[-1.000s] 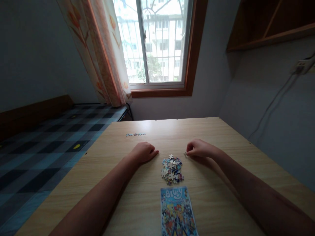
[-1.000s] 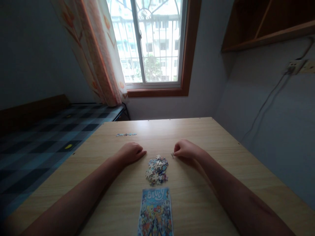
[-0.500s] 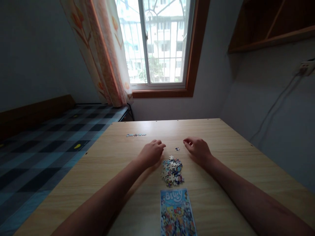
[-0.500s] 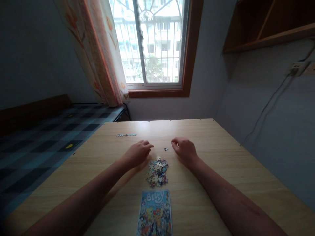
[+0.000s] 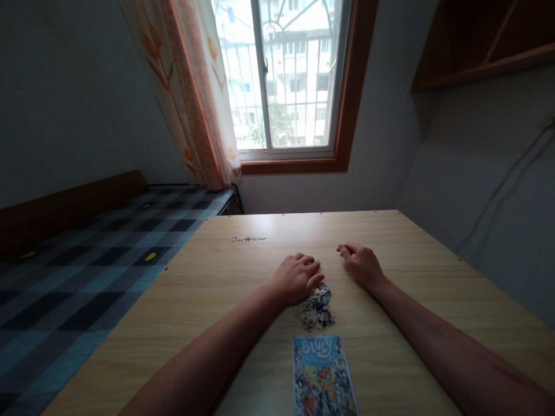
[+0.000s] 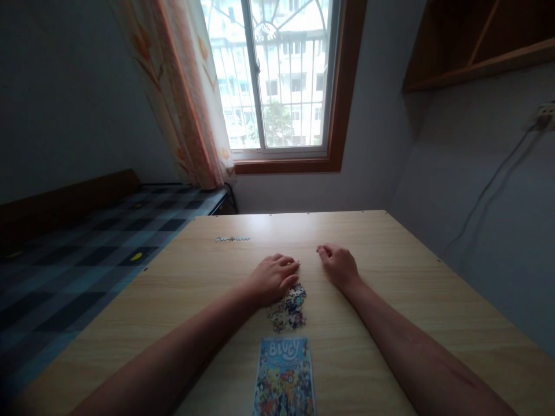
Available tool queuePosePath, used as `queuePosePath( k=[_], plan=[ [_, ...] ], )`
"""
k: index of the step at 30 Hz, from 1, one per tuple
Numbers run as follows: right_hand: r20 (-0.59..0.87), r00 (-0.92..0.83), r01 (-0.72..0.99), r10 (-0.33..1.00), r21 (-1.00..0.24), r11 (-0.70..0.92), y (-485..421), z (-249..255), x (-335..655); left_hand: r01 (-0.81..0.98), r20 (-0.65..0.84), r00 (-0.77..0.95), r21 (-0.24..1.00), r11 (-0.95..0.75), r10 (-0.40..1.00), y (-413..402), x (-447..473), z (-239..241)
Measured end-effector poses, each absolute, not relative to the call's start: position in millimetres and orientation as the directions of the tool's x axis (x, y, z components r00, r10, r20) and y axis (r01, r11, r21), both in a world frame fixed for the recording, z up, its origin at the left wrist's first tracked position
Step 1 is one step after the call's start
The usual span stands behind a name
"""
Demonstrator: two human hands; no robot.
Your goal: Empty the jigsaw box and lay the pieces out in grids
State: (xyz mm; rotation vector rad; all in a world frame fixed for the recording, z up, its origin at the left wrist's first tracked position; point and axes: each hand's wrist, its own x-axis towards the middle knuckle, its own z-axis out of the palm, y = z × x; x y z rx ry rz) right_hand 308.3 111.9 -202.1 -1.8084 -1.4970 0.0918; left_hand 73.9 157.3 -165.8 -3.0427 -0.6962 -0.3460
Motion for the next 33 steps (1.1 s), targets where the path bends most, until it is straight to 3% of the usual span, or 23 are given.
queuePosePath(
  k=[6, 11, 18, 27, 33],
  plan=[
    [0.389, 0.306, 0.782, 0.869, -0.623, 0.004, 110.1, -203.8, 311.2, 0.708, 0.155, 0.705, -0.098, -0.699, 0.692, 186.0, 38.5, -152.9],
    [0.369, 0.29, 0.781, 0.883, -0.625, 0.005, 109.2, -201.2, 310.1, 0.853, 0.183, 0.521, -0.086, -0.514, 0.834, 221.2, 0.4, -149.1],
    [0.376, 0.269, 0.774, 0.887, -0.632, 0.033, 109.4, -201.0, 309.8, 0.89, 0.23, 0.453, -0.052, -0.454, 0.861, 240.7, -18.8, -155.2],
    [0.363, 0.254, 0.782, 0.896, -0.622, 0.03, 108.6, -198.4, 307.5, 0.839, 0.297, 0.513, 0.024, -0.543, 0.806, 252.8, -26.7, -170.6],
    [0.364, 0.247, 0.785, 0.898, -0.619, 0.035, 108.0, -197.7, 307.3, 0.877, 0.293, 0.445, 0.047, -0.478, 0.846, 253.8, -26.7, -172.1]
  ],
)
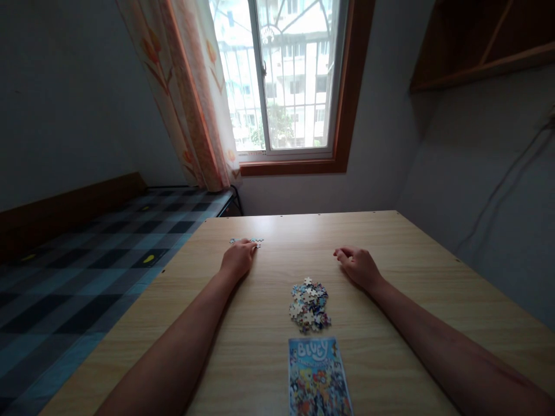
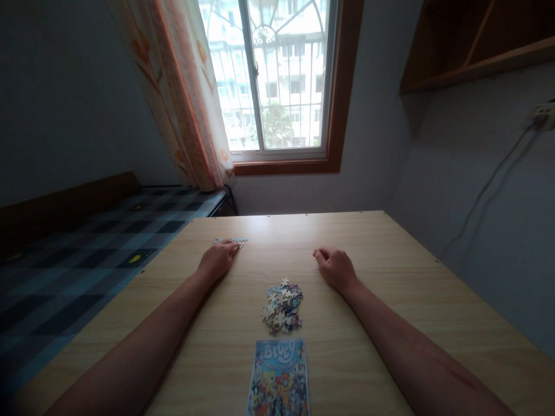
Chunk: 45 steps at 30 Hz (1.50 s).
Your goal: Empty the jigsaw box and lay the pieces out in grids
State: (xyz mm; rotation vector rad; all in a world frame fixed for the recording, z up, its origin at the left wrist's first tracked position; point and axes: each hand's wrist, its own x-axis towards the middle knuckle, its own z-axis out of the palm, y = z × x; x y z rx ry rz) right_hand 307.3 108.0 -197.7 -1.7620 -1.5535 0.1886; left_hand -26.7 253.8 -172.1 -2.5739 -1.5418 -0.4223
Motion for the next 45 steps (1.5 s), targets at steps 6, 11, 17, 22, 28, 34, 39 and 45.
queuePosePath(
  k=[6, 11, 17, 22, 28, 34, 39, 45],
  plan=[
    [0.36, 0.236, 0.794, 0.903, -0.607, 0.035, 107.9, -197.4, 307.3, 0.882, 0.262, 0.449, 0.026, -0.471, 0.854, 255.9, -26.3, -171.2],
    [0.356, 0.233, 0.798, 0.905, -0.602, 0.031, 107.4, -196.6, 306.6, 0.883, 0.26, 0.45, 0.017, -0.47, 0.854, 260.0, -27.8, -171.9],
    [0.351, 0.234, 0.804, 0.907, -0.594, 0.022, 107.1, -195.9, 306.4, 0.892, 0.277, 0.424, 0.04, -0.451, 0.862, 256.5, -24.6, -172.2],
    [0.345, 0.232, 0.807, 0.909, -0.59, 0.018, 107.7, -196.3, 306.9, 0.9, 0.249, 0.416, 0.025, -0.435, 0.875, 252.3, -20.5, -171.1],
    [0.345, 0.227, 0.806, 0.911, -0.591, 0.023, 108.6, -197.3, 307.7, 0.901, 0.26, 0.415, 0.016, -0.434, 0.872, 252.0, -19.4, -171.1],
    [0.346, 0.224, 0.806, 0.911, -0.592, 0.027, 107.5, -196.9, 307.2, 0.899, 0.267, 0.418, 0.013, -0.437, 0.868, 253.5, -18.8, -172.7],
    [0.348, 0.221, 0.809, 0.911, -0.587, 0.027, 107.2, -196.7, 307.2, 0.897, 0.271, 0.418, 0.026, -0.44, 0.867, 254.8, -19.1, -173.4],
    [0.357, 0.219, 0.81, 0.908, -0.585, 0.034, 108.6, -198.6, 308.4, 0.895, 0.273, 0.419, 0.037, -0.444, 0.866, 259.2, -21.4, -175.4]
  ],
)
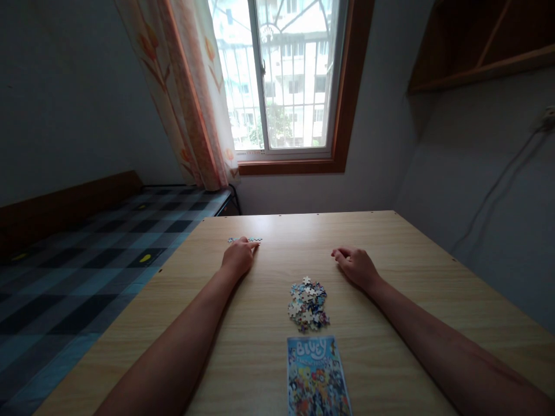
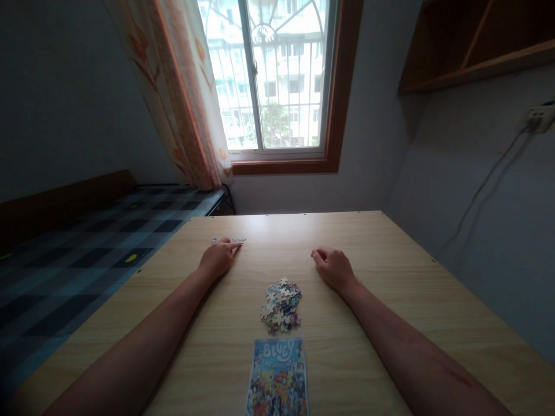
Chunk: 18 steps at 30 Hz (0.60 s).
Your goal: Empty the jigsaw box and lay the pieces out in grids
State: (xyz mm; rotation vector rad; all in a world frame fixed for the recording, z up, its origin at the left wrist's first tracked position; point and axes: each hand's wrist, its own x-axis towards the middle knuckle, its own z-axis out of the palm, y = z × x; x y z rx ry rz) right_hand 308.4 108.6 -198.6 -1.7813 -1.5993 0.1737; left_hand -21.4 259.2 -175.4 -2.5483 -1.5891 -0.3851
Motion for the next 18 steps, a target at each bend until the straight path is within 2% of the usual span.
queuePosePath(
  k=[13, 16, 18],
  plan=[
    [0.382, 0.222, 0.815, 0.897, -0.578, 0.045, 108.5, -199.6, 308.6, 0.895, 0.303, 0.411, 0.045, -0.443, 0.86, 261.3, -21.2, -178.4],
    [0.406, 0.154, 0.834, 0.901, -0.543, 0.102, 107.4, -199.1, 306.4, 0.899, 0.31, 0.402, 0.043, -0.435, 0.861, 258.6, -20.2, -176.6],
    [0.431, 0.054, 0.827, 0.901, -0.524, 0.202, 105.5, -198.6, 302.4, 0.894, 0.339, 0.404, 0.052, -0.446, 0.85, 254.3, -17.6, -174.6]
  ],
)
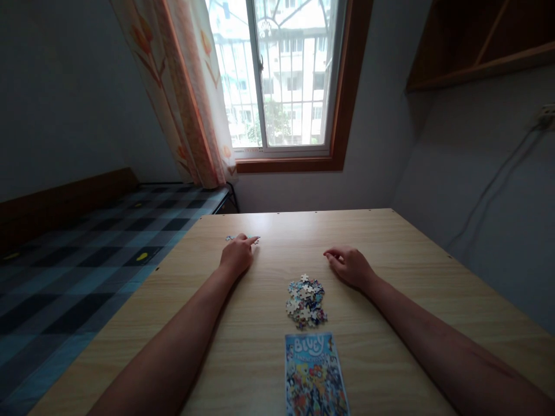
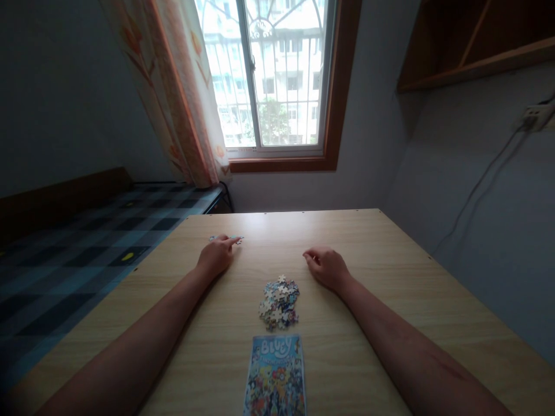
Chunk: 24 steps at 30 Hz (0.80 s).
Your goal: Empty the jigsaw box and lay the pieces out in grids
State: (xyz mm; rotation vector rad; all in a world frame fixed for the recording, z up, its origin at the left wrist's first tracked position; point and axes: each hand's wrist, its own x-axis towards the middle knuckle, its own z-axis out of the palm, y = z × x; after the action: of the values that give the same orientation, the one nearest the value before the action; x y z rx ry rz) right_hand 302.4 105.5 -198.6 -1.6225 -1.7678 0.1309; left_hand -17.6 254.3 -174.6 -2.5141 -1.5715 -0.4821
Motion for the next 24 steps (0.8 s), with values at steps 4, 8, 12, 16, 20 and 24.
queuePosePath(
  k=[4, 8, 12, 16, 20, 24],
  plan=[
    [0.467, -0.152, 0.742, 0.871, -0.529, 0.413, 99.3, -197.4, 290.3, 0.772, 0.382, 0.525, 0.164, -0.615, 0.761, 239.4, -4.8, -170.4],
    [0.477, -0.257, 0.662, 0.84, -0.547, 0.513, 94.4, -195.5, 281.2, 0.516, 0.314, 0.705, 0.388, -0.763, 0.636, 216.0, 18.3, -169.2],
    [0.457, -0.284, 0.63, 0.843, -0.573, 0.524, 92.0, -191.4, 279.8, 0.442, 0.258, 0.748, 0.493, -0.749, 0.611, 190.3, 41.4, -173.4],
    [0.394, -0.284, 0.664, 0.874, -0.577, 0.476, 90.2, -186.8, 278.6, 0.483, 0.221, 0.764, 0.427, -0.765, 0.606, 176.5, 51.7, -177.9],
    [0.364, -0.298, 0.698, 0.882, -0.547, 0.462, 90.8, -186.8, 274.6, 0.51, 0.225, 0.762, 0.368, -0.777, 0.607, 171.9, 53.9, -177.2],
    [0.352, -0.297, 0.705, 0.888, -0.547, 0.452, 92.7, -188.8, 273.1, 0.515, 0.213, 0.766, 0.361, -0.777, 0.607, 170.1, 55.4, -175.7]
  ],
)
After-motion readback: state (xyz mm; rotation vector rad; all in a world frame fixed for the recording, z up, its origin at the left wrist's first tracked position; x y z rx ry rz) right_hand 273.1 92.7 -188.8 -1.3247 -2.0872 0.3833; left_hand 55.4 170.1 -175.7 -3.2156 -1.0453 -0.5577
